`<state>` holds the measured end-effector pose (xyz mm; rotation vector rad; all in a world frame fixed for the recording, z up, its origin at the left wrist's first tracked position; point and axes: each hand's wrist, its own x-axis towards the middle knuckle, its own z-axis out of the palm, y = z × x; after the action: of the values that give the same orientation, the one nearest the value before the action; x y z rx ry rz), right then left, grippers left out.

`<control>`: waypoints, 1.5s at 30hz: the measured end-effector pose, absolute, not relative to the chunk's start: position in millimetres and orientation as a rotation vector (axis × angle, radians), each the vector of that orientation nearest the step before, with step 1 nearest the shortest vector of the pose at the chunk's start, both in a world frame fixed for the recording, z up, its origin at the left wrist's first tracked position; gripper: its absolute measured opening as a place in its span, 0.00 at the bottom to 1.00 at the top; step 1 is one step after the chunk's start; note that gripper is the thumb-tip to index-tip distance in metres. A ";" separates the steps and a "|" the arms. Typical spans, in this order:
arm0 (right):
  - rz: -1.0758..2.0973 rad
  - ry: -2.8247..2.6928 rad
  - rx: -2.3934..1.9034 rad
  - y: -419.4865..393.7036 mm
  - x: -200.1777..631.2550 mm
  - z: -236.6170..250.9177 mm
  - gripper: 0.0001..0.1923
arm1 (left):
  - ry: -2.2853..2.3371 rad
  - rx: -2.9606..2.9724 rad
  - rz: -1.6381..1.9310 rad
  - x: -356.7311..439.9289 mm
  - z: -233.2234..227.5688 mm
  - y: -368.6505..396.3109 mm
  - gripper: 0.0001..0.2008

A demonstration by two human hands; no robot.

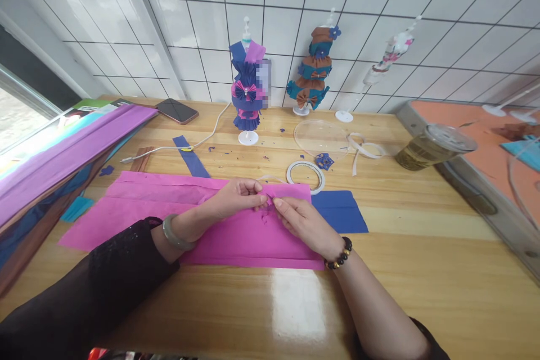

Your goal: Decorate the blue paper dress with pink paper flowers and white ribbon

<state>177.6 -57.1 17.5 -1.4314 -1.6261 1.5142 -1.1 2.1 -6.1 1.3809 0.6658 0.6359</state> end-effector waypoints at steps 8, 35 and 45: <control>1.495 -1.657 -1.435 -56.6 177.1 19.6 0.22 | 0.664 1.354 0.639 0.1 -9.6 3.0 0.12; 1.452 -1.664 -1.366 -52.5 177.1 5.9 0.21 | 0.733 1.320 0.618 0.5 -2.3 0.9 0.16; 1.342 -1.711 -1.268 -52.9 170.4 9.1 0.21 | 0.752 1.289 0.625 0.3 2.1 -0.8 0.17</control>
<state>170.4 -52.9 9.1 -1.2681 -1.7109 1.3418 0.3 -0.8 2.1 1.2892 0.7518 0.6254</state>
